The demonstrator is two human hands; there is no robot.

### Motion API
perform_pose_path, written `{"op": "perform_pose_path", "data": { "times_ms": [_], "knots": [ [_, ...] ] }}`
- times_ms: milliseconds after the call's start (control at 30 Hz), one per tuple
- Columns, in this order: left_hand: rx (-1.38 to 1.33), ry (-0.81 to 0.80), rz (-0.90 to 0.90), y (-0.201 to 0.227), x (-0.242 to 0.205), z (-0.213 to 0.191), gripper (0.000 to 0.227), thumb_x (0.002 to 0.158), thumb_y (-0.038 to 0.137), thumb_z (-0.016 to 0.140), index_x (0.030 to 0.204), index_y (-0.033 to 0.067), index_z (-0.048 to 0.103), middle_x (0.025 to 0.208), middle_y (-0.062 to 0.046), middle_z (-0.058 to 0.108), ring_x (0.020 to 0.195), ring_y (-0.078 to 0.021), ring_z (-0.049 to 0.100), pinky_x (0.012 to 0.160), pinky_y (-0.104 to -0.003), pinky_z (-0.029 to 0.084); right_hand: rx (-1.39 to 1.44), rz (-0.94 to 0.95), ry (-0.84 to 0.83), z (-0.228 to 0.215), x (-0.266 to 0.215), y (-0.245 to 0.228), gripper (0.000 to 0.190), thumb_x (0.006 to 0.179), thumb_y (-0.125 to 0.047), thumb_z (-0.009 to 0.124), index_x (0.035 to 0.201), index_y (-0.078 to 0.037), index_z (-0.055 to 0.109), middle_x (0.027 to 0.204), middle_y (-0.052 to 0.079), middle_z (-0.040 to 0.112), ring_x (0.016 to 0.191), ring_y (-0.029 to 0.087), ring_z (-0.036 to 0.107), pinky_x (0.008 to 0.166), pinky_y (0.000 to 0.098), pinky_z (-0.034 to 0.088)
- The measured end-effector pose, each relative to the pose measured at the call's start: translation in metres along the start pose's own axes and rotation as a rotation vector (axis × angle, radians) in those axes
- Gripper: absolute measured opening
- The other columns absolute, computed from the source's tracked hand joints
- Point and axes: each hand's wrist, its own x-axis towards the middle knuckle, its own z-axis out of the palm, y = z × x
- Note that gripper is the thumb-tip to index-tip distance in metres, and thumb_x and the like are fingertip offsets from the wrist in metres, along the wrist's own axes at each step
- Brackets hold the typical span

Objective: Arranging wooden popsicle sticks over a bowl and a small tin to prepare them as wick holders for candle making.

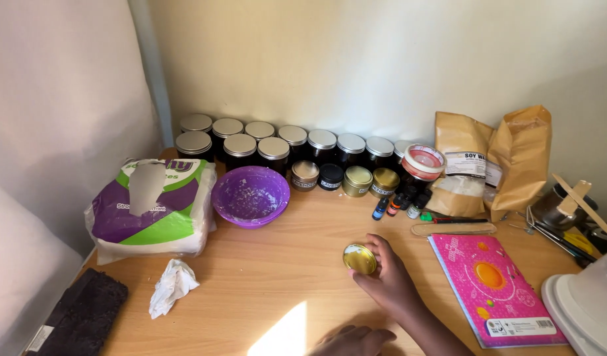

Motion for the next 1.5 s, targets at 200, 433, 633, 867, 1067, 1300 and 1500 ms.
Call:
{"op": "perform_pose_path", "data": {
  "times_ms": [200, 433, 633, 867, 1067, 1300, 1500],
  "knots": [
    [-0.636, 0.794, 0.086, 0.013, -0.063, -0.069, 0.028, 0.057, 0.011, 0.085, 0.078, 0.0241, 0.073, 0.083, 0.011, 0.074, 0.079, -0.0044, 0.069, 0.071, -0.023, 0.049, -0.17, -0.103, -0.101, -0.033, -0.027, 0.038, 0.073, 0.066, -0.005, 0.077, 0.132, -0.02, 0.048, 0.13, -0.002, 0.06, 0.128, 0.009, 0.051, 0.097, 0.024, 0.044],
    [-0.269, 1.549, -0.305, -0.037, -0.08, -0.138, 0.018, 0.081, 0.009, 0.061, 0.093, 0.0129, 0.073, 0.091, -0.002, 0.067, 0.081, -0.014, 0.062, 0.072, -0.029, 0.051, -0.3, -0.064, -0.252, -0.056, -0.056, 0.044, 0.087, 0.067, -0.02, 0.085, 0.14, -0.029, 0.038, 0.145, -0.009, 0.044, 0.132, 0.007, 0.046, 0.104, 0.0268, 0.044],
    [0.078, 0.964, -0.604, -0.07, -0.06, -0.18, 0.032, 0.082, 0.031, 0.059, 0.114, 0.0307, 0.067, 0.137, 0.009, 0.048, 0.13, -0.0274, 0.029, 0.101, -0.051, 0.024, 0.096, 0.127, 0.096, -0.05, -0.06, 0.04, 0.057, 0.071, -0.013, 0.073, 0.126, -0.015, 0.058, 0.131, 0.004, 0.063, 0.118, 0.015, 0.06, 0.094, 0.0273, 0.053],
    [-0.878, 1.463, -0.594, -0.009, -0.068, -0.171, 0.059, 0.076, 0.011, 0.046, 0.134, 0.015, 0.05, 0.123, -0.003, 0.058, 0.094, -0.0177, 0.058, 0.076, -0.032, 0.046, -0.008, -0.087, 0.004, -0.041, -0.029, -0.017, 0.028, 0.076, -0.026, 0.067, 0.097, -0.01, 0.075, 0.102, 0.004, 0.079, 0.099, 0.012, 0.071, 0.078, 0.0248, 0.055],
    [-0.646, 1.572, -0.711, -0.045, -0.033, -0.166, 0.068, 0.075, 0.012, 0.054, 0.141, 0.0111, 0.042, 0.145, -0.01, 0.036, 0.135, -0.0267, 0.032, 0.113, -0.036, 0.02, 0.054, -0.26, -0.016, 0.006, 0.061, -0.08, 0.019, 0.077, -0.015, 0.068, 0.094, -0.009, 0.075, 0.081, 0.008, 0.072, 0.078, 0.017, 0.067, 0.069, 0.0316, 0.054],
    [-0.732, 1.547, -0.699, -0.056, -0.027, -0.175, 0.07, 0.079, 0.009, 0.045, 0.147, 0.0055, 0.029, 0.15, -0.018, 0.026, 0.142, -0.0301, 0.018, 0.117, -0.037, 0.009, 0.025, -0.179, -0.137, 0.106, 0.179, -0.038, 0.038, 0.071, -0.018, 0.063, 0.108, -0.011, 0.071, 0.091, 0.006, 0.073, 0.083, 0.02, 0.068, 0.068, 0.031, 0.054],
    [-0.847, 1.445, -0.649, -0.043, -0.038, -0.182, 0.077, 0.079, 0.014, 0.047, 0.151, 0.0108, 0.018, 0.155, -0.014, 0.018, 0.145, -0.0255, 0.008, 0.117, -0.037, 0.004, 0.023, -0.115, -0.121, 0.12, 0.159, -0.058, 0.035, 0.069, -0.022, 0.065, 0.102, -0.016, 0.074, 0.082, 0.001, 0.069, 0.081, 0.015, 0.066, 0.067, 0.028, 0.051]
  ]
}}
